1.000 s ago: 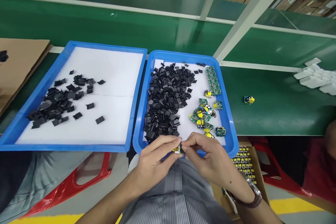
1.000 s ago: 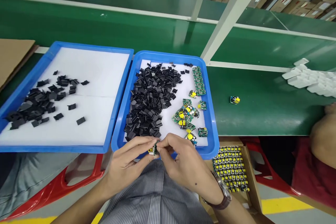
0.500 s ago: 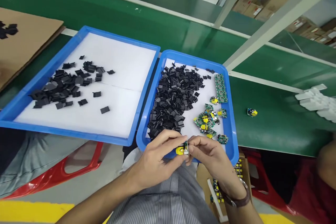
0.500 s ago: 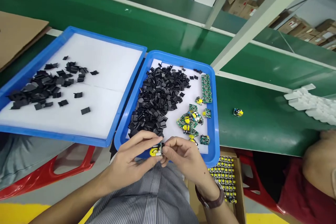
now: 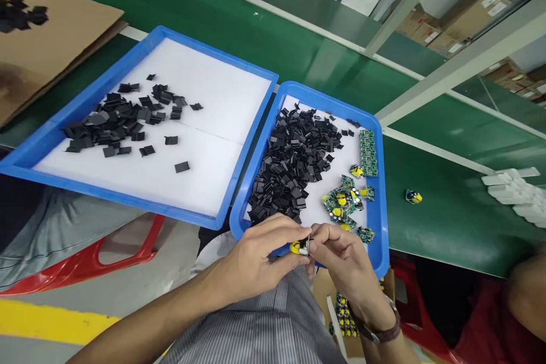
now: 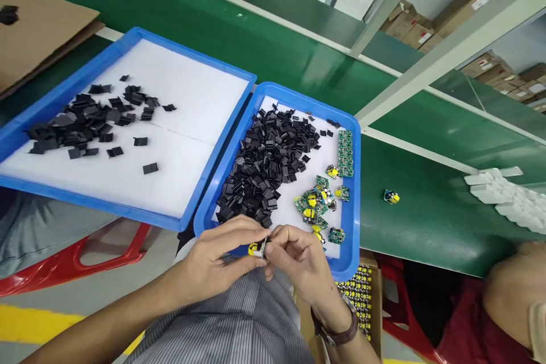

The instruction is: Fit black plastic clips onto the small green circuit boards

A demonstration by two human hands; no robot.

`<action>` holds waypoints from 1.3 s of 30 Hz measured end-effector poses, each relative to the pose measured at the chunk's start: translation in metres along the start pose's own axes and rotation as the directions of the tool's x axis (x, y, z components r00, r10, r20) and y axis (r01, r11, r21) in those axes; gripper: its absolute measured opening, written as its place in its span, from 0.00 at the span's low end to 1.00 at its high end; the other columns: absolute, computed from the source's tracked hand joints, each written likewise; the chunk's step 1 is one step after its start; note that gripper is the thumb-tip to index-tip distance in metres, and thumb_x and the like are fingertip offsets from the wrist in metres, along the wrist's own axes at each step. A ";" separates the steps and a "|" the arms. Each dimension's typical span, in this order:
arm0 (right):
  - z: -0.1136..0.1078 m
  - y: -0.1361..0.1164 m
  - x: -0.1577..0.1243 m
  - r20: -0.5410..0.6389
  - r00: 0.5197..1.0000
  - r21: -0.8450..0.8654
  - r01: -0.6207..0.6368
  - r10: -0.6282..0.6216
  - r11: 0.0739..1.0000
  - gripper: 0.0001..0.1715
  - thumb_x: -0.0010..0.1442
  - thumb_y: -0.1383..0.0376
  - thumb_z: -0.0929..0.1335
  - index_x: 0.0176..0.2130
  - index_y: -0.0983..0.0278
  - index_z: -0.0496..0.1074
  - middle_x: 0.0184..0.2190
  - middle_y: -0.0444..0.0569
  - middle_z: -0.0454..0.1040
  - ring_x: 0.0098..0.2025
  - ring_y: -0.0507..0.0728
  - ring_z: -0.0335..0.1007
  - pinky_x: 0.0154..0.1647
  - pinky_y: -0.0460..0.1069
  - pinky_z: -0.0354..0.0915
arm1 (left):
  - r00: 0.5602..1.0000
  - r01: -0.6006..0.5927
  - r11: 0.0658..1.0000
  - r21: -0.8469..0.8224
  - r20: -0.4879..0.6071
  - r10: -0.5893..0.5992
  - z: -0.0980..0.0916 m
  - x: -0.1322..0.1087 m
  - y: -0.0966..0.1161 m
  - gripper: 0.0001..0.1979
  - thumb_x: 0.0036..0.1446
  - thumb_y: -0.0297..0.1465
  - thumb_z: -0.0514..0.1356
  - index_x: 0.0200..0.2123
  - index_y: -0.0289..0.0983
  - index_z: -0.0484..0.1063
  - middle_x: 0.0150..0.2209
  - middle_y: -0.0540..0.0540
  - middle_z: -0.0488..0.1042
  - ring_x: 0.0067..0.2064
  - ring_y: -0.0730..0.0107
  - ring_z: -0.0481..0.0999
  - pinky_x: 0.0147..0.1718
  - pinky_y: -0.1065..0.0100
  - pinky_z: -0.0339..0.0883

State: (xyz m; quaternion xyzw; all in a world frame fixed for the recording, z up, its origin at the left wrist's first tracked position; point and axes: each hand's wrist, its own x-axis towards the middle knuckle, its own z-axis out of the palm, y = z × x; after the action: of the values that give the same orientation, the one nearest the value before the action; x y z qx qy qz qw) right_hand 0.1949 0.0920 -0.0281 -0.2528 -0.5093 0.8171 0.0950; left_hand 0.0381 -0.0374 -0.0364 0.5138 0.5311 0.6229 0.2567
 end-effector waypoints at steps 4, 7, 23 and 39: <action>-0.005 0.000 -0.002 0.052 0.998 0.022 -0.031 0.030 0.999 0.08 0.65 0.64 0.76 0.32 0.63 0.79 0.29 0.44 0.79 0.25 0.50 0.78 0.28 0.44 0.73 | 0.999 0.027 1.000 -0.012 0.030 -0.026 -0.003 -0.001 0.000 0.20 0.60 0.22 0.69 0.56 0.35 0.78 0.44 0.37 0.83 0.46 0.60 0.83 0.46 0.59 0.80; -0.008 -0.003 -0.003 0.053 0.997 0.058 -0.068 0.065 0.996 0.09 0.58 0.66 0.80 0.36 0.63 0.79 0.27 0.43 0.80 0.26 0.50 0.80 0.31 0.44 0.75 | 0.996 0.064 0.993 -0.097 0.071 -0.057 -0.007 0.000 -0.003 0.22 0.58 0.22 0.71 0.56 0.38 0.79 0.46 0.39 0.84 0.47 0.60 0.84 0.47 0.60 0.81; 0.001 0.000 0.011 0.058 0.988 0.177 -0.153 0.145 0.972 0.23 0.47 0.70 0.84 0.31 0.63 0.69 0.22 0.39 0.79 0.24 0.50 0.80 0.27 0.41 0.76 | 0.969 0.027 0.997 -0.070 0.247 -0.009 -0.021 0.012 0.002 0.20 0.62 0.22 0.68 0.56 0.41 0.79 0.46 0.41 0.84 0.46 0.62 0.84 0.46 0.61 0.80; -0.191 -0.023 -0.011 -0.406 0.574 -0.914 -0.247 -0.711 0.322 0.25 0.72 0.58 0.58 0.59 0.64 0.73 0.46 0.60 0.79 0.49 0.67 0.74 0.54 0.68 0.69 | 0.964 -0.241 0.758 0.606 0.243 0.113 0.008 0.045 -0.011 0.19 0.69 0.29 0.61 0.62 0.40 0.69 0.61 0.39 0.69 0.66 0.53 0.69 0.63 0.51 0.72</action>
State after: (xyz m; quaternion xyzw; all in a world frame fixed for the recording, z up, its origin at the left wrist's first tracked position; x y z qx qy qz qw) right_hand 0.2995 0.2474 -0.0716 -0.4931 -0.8087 0.1556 0.2806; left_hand 0.0271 0.0084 -0.0308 0.6753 0.6303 0.3783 0.0593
